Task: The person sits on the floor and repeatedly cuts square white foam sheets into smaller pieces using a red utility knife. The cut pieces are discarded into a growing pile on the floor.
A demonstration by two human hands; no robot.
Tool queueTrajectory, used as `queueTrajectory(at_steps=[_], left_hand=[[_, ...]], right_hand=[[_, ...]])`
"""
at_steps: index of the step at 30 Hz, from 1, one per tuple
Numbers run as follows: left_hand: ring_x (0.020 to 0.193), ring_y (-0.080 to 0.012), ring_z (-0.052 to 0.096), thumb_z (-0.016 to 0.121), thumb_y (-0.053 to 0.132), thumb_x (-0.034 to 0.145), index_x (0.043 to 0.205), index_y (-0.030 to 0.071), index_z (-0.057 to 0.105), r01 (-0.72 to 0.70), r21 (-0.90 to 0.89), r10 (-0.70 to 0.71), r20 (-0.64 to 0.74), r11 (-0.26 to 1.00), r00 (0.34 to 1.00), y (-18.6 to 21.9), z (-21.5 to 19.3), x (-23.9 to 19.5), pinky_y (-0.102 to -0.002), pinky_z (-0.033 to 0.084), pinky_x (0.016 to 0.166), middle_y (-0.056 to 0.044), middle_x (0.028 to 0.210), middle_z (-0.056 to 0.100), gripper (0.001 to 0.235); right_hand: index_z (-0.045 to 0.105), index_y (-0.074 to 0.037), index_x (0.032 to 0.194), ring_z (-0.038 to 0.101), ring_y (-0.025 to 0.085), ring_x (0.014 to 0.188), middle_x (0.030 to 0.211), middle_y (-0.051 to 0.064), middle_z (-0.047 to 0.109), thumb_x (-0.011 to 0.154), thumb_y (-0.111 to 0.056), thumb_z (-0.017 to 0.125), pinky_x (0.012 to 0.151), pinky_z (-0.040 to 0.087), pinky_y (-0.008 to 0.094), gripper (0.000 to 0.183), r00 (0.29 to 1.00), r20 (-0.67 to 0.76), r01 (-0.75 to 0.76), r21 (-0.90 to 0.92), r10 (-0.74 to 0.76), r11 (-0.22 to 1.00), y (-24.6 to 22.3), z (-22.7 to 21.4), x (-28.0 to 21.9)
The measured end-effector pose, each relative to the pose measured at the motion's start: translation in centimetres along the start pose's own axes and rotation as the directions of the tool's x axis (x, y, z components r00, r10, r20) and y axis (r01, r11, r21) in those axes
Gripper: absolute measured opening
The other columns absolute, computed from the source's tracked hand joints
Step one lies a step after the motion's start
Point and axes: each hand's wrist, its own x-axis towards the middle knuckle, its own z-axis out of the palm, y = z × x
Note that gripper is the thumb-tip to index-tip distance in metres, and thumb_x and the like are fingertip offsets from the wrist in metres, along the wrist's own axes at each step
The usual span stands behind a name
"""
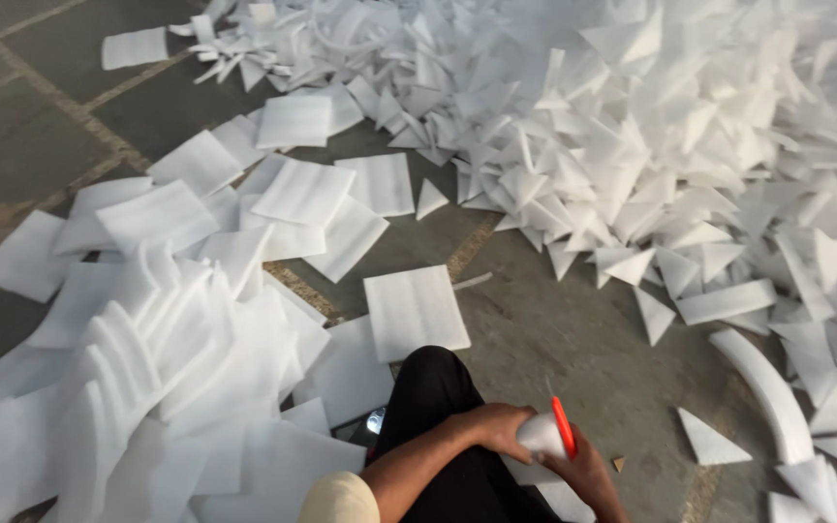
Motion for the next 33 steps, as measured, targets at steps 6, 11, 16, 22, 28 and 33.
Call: queueTrajectory(at_steps=[6, 11, 16, 22, 28, 33], left_hand=[[0.102, -0.036, 0.073, 0.078, 0.042, 0.074, 0.134, 0.002, 0.062, 0.135, -0.006, -0.134, -0.183, 0.991, 0.974, 1.6, 0.4, -0.5, -0.046, 0.058, 0.088, -0.022, 0.114, 0.075, 0.073], [0.104, -0.0305, 0.073, 0.074, 0.045, 0.075, 0.139, 0.008, 0.053, 0.271, -0.461, -0.448, -0.332, 0.845, 0.83, 0.8, 0.7, 1.2, -0.044, 0.061, 0.087, -0.016, 0.12, 0.071, 0.077], [0.118, -0.0358, 0.066, 0.072, 0.065, 0.085, 0.139, 0.0, 0.054, -0.14, -0.78, -0.26, -0.364, 0.61, 0.894, -1.6, -0.6, 1.3, -0.05, 0.055, 0.099, -0.025, 0.125, 0.066, 0.086], [0.138, -0.041, 0.042, 0.072, 0.072, 0.071, 0.171, 0.013, 0.009, 0.021, -0.556, 0.019, 0.067, 0.831, 0.998, 1.4, 2.2, 0.9, -0.058, 0.042, 0.107, -0.026, 0.155, 0.041, 0.132], [0.137, -0.0461, 0.044, 0.078, 0.067, 0.062, 0.168, 0.007, 0.005, 0.098, -0.6, 0.033, 0.203, 0.794, 0.979, 1.4, 4.2, 1.3, -0.057, 0.045, 0.106, -0.032, 0.152, 0.038, 0.142], [0.142, -0.0429, 0.046, 0.088, 0.069, 0.061, 0.165, 0.001, 0.014, -0.061, -0.129, 0.122, 0.546, 0.99, 0.829, 3.6, 1.1, 6.3, -0.051, 0.039, 0.117, -0.031, 0.155, 0.042, 0.145]], right_hand=[[0.068, -0.008, 0.129, 0.077, 0.024, 0.092, 0.099, 0.013, 0.081, 0.067, -0.03, 0.09, 0.087, 0.059, 0.04, 0.069, 0.987, -0.072, -0.153, -0.114, 0.145, 0.982, 1.7, 0.1, 0.7], [0.073, -0.001, 0.119, 0.076, 0.027, 0.088, 0.096, 0.014, 0.079, 0.073, -0.043, 0.087, 0.081, 0.058, 0.042, 0.063, 0.886, -0.42, -0.228, -0.029, 0.195, 0.973, 1.5, -0.9, 0.8], [0.072, 0.007, 0.113, 0.074, 0.032, 0.082, 0.09, 0.021, 0.076, 0.077, -0.052, 0.083, 0.074, 0.06, 0.044, 0.071, 0.798, -0.474, -0.433, -0.021, 0.372, 0.901, 1.9, -3.6, 0.3], [0.072, 0.009, 0.11, 0.068, 0.028, 0.084, 0.089, 0.022, 0.073, 0.102, -0.063, 0.05, 0.074, 0.054, 0.04, 0.075, 0.881, -0.4, -0.188, 0.194, 0.253, 0.963, 1.7, 1.6, 0.5], [0.066, 0.002, 0.123, 0.064, 0.021, 0.08, 0.092, 0.014, 0.07, 0.102, -0.053, 0.051, 0.068, 0.05, 0.035, 0.061, 0.87, -0.424, -0.16, 0.24, 0.251, 0.957, 1.7, 1.1, 0.2], [0.061, -0.002, 0.13, 0.043, 0.012, 0.06, 0.084, 0.008, 0.059, 0.107, -0.055, 0.048, 0.048, 0.036, 0.029, 0.06, 0.797, -0.447, -0.067, 0.602, 0.405, 0.796, 2.7, -1.8, 0.0]])
